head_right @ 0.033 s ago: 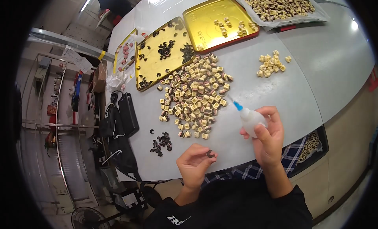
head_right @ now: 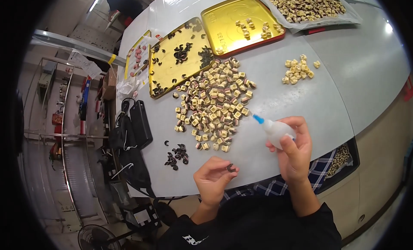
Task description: Assembling small gold-colored components by applying glue and attaching black parts.
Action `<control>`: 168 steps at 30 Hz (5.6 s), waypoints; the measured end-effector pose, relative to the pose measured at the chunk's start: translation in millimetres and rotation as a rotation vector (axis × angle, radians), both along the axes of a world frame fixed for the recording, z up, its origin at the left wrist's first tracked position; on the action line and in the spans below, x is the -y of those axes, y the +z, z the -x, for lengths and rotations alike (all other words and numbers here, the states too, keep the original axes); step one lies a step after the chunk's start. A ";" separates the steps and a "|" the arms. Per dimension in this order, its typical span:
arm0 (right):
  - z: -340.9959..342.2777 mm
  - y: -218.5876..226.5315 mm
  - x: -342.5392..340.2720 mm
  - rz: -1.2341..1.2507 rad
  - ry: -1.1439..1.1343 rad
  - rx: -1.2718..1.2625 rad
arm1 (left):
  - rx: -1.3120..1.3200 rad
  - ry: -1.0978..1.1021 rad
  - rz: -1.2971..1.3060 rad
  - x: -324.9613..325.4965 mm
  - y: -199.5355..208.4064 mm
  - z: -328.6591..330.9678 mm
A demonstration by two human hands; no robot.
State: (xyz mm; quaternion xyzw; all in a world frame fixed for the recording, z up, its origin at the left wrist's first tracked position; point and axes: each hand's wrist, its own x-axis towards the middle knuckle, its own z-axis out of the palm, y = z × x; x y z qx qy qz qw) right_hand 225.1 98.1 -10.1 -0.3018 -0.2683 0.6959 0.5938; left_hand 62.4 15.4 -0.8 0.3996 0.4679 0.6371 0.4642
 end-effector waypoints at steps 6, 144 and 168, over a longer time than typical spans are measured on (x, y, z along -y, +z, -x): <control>2.6 -6.2 -3.0 0.024 -0.070 -0.181 | 0.050 -0.009 0.031 -3.8 1.6 0.3; -29.5 19.0 -17.1 -0.483 -0.045 1.051 | -0.056 0.112 -0.023 -4.5 -4.4 -2.7; -85.1 8.8 -141.9 -0.754 -0.120 1.665 | 0.287 0.103 -0.144 -6.8 -13.6 11.5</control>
